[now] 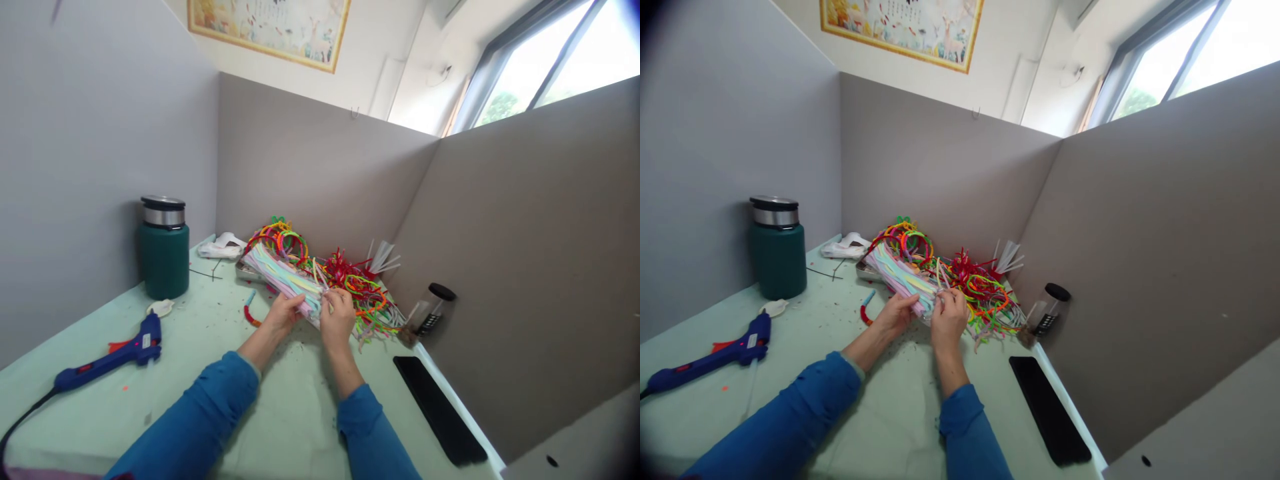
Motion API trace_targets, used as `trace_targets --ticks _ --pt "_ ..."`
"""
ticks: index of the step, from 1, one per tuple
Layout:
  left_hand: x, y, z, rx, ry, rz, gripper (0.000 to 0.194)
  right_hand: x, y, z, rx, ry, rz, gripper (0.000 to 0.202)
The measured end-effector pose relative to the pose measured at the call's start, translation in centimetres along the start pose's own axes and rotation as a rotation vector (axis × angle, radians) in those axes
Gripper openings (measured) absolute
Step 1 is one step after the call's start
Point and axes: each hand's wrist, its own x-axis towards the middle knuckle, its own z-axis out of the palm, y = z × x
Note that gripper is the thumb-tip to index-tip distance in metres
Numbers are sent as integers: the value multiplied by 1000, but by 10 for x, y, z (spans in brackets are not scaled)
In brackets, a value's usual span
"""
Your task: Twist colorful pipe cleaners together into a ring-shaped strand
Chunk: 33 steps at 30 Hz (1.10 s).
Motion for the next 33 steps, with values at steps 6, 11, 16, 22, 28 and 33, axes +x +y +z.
trace_targets --ticks 6,11,16,22,28,33 --pt "0 -1 1 -2 -5 -7 44 -3 4 1 -77 -7 -17 20" --pt "0 -1 1 15 8 -3 44 -2 5 0 -120 -44 -58 21" --pt "0 -3 -2 8 27 -4 51 -1 4 -3 -214 -145 -35 20" --pt "1 -3 -2 -15 1 -14 45 -1 8 0 -150 -165 4 17" --pt "-1 -1 6 -124 -29 -20 32 -4 5 2 -50 -132 -38 20" --pt "1 -2 5 -118 -16 -61 30 -7 3 0 -118 -126 -52 23"
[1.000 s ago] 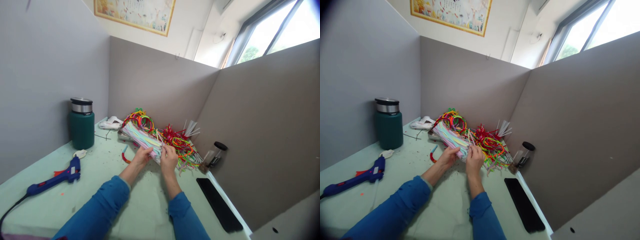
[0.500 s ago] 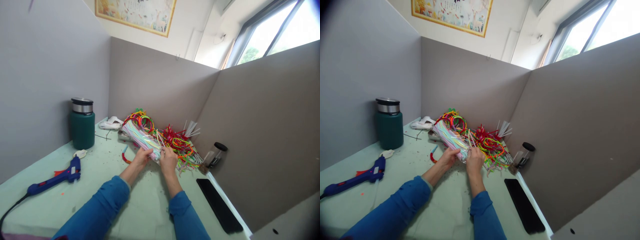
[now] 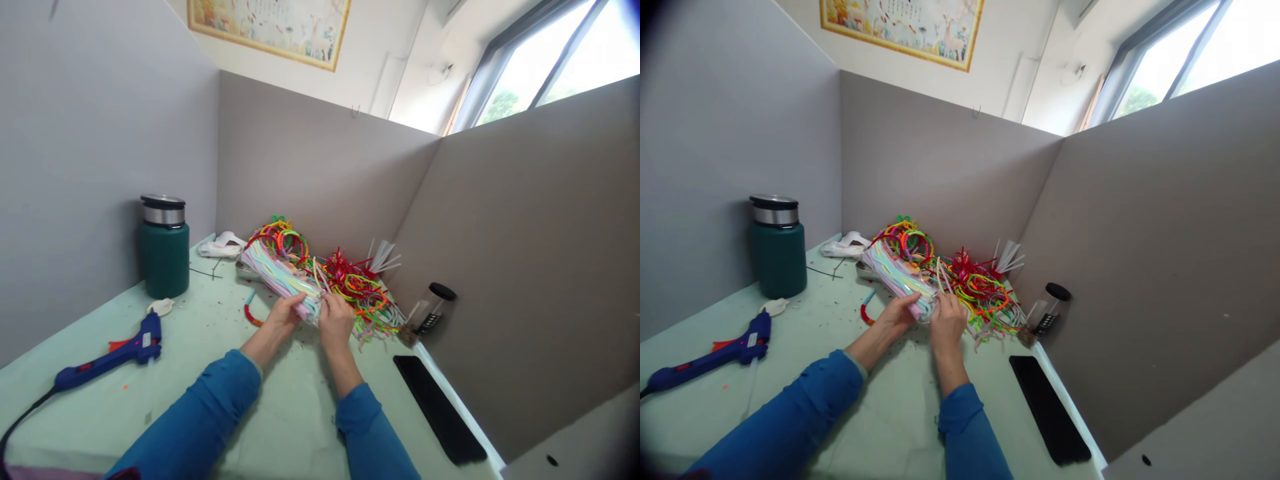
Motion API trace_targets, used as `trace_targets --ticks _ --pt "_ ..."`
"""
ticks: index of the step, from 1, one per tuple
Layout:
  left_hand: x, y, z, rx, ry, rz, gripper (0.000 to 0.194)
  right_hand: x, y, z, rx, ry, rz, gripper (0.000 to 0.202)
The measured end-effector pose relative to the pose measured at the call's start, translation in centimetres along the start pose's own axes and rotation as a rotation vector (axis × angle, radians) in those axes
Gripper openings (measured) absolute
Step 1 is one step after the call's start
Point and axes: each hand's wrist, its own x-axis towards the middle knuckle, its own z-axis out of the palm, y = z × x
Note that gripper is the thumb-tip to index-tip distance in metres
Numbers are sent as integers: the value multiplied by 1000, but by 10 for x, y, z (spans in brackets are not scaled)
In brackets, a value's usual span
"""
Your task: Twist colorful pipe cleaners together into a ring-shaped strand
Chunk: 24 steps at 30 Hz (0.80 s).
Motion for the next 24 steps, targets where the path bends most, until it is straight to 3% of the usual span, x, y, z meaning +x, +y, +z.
trace_targets --ticks 7,11,18,24 --pt "2 0 -5 28 18 -62 34 2 -1 1 -142 -67 -19 14" --pt "0 2 -3 5 -38 21 40 1 -2 -1 -34 5 -24 13" --pt "-3 4 4 -25 -24 70 40 -5 -9 -14 74 116 -77 13" --pt "4 17 -8 -114 40 113 43 -9 -11 -29 137 165 -95 12"
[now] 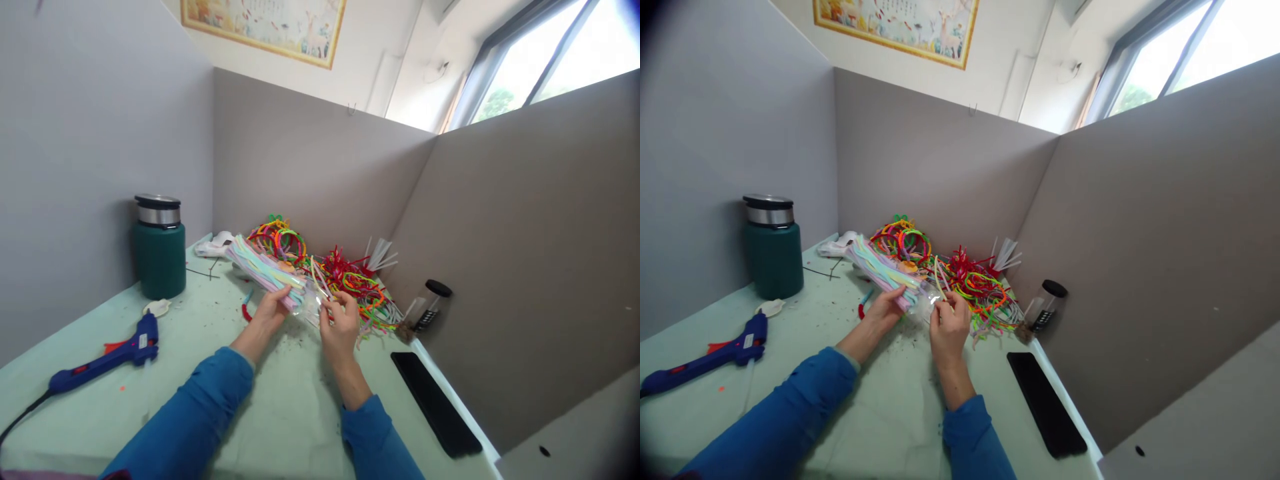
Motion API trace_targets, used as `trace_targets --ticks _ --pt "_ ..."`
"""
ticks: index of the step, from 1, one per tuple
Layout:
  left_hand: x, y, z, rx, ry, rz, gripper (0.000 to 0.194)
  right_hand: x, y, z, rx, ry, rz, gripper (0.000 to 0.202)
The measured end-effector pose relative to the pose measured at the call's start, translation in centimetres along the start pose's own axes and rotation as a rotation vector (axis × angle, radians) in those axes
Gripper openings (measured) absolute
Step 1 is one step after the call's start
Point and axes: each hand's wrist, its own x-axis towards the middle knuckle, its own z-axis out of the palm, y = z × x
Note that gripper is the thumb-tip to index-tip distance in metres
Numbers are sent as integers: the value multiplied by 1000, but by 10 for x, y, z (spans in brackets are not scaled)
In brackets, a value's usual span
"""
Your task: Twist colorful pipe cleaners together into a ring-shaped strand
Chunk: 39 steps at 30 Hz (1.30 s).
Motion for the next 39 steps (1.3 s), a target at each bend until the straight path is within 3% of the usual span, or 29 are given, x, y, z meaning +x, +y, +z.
trace_targets --ticks 4,9,13,20,23,26,29,32,35,39 --pt "4 5 -3 -14 55 -3 43 -2 2 -14 112 32 77 9" --pt "4 4 -1 -2 117 -22 42 -6 8 -27 236 -69 181 13" --pt "4 2 -4 28 53 -26 42 -7 8 -26 261 -140 249 27" --pt "-1 1 -3 114 -70 -5 41 -7 16 -24 129 -357 230 24" --pt "-4 2 -1 132 -81 -9 41 -7 19 -23 118 -400 249 26" --pt "-7 3 1 165 -59 -57 36 -6 18 -25 130 -526 336 28" --pt "-8 5 2 177 -11 -92 35 -1 19 -40 221 -613 460 41" --pt "-7 5 2 152 11 -84 40 6 28 -72 449 -636 659 43" --pt "-3 5 0 90 10 -40 47 12 45 -115 607 -456 833 42" --pt "5 6 -5 53 137 22 43 19 65 -165 668 89 875 34"
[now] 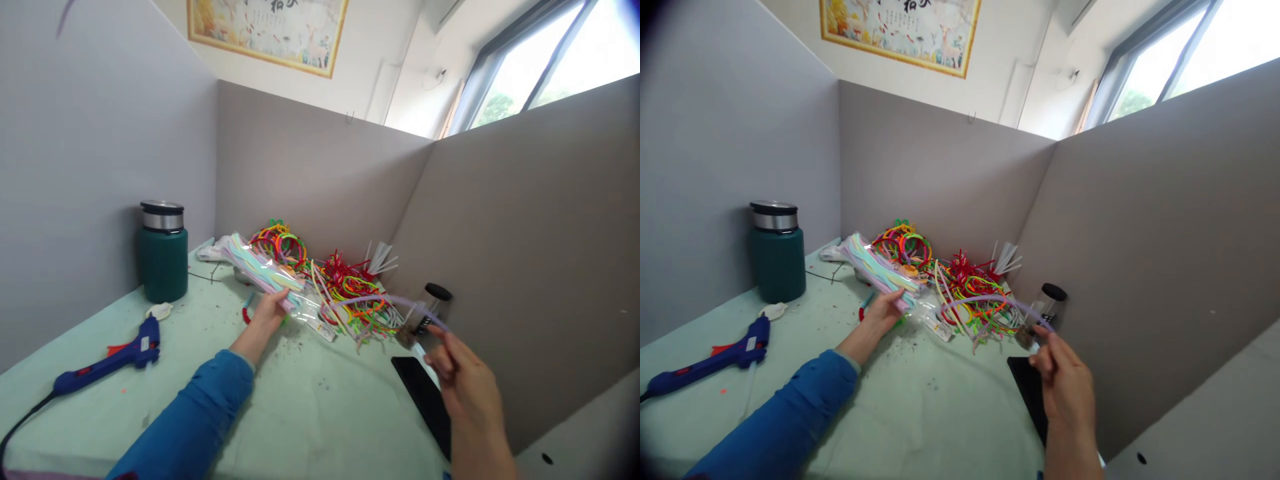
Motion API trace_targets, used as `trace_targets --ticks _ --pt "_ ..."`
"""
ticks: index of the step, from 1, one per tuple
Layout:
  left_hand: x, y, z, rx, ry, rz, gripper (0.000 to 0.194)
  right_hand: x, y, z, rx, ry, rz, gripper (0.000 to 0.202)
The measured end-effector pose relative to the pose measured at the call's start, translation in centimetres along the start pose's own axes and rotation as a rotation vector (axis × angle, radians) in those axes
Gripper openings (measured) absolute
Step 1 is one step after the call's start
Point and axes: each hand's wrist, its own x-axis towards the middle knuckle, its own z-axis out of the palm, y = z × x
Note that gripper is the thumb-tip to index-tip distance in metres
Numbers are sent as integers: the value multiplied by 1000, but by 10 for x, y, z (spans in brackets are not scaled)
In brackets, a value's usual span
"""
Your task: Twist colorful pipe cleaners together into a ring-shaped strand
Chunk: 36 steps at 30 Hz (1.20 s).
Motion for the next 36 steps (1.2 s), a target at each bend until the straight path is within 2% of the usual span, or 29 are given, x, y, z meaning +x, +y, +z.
trace_targets --ticks 2,4,7,10,12,15,17,19,20,22,25,28,30,33,36 --pt "4 1 -4 9 69 32 39 2 -7 -8 36 105 -83 31" --pt "7 1 -7 20 92 69 36 3 -9 -3 8 99 -107 32" --pt "8 1 -10 39 87 74 35 5 0 22 -51 15 -128 36" --pt "6 2 -8 59 88 40 35 11 20 53 -149 -103 -203 40" --pt "5 2 -7 63 79 32 35 17 40 71 -327 -241 -243 39" --pt "5 1 -7 61 61 20 37 23 72 90 -739 -397 -346 33" --pt "5 0 -8 70 40 12 39 24 89 95 -1023 -407 -371 32" --pt "5 -1 -9 96 5 19 41 24 97 94 -1226 -410 -382 20" --pt "4 -2 -9 110 -17 27 42 23 97 91 -1288 -411 -401 17" --pt "2 -2 -7 131 -51 36 44 23 89 87 -1332 -408 -481 28" --pt "-2 -3 -2 145 -91 15 48 20 66 91 -1191 -407 -588 28" --pt "-9 -1 3 182 -141 -20 46 11 52 114 -853 -494 -542 28" --pt "-13 0 6 220 -177 -47 42 1 55 135 -696 -559 -421 33" --pt "-18 3 8 258 -259 -99 39 -15 73 160 -502 -678 -192 32" --pt "-22 5 11 247 -324 -170 38 -24 90 174 -275 -675 21 30"
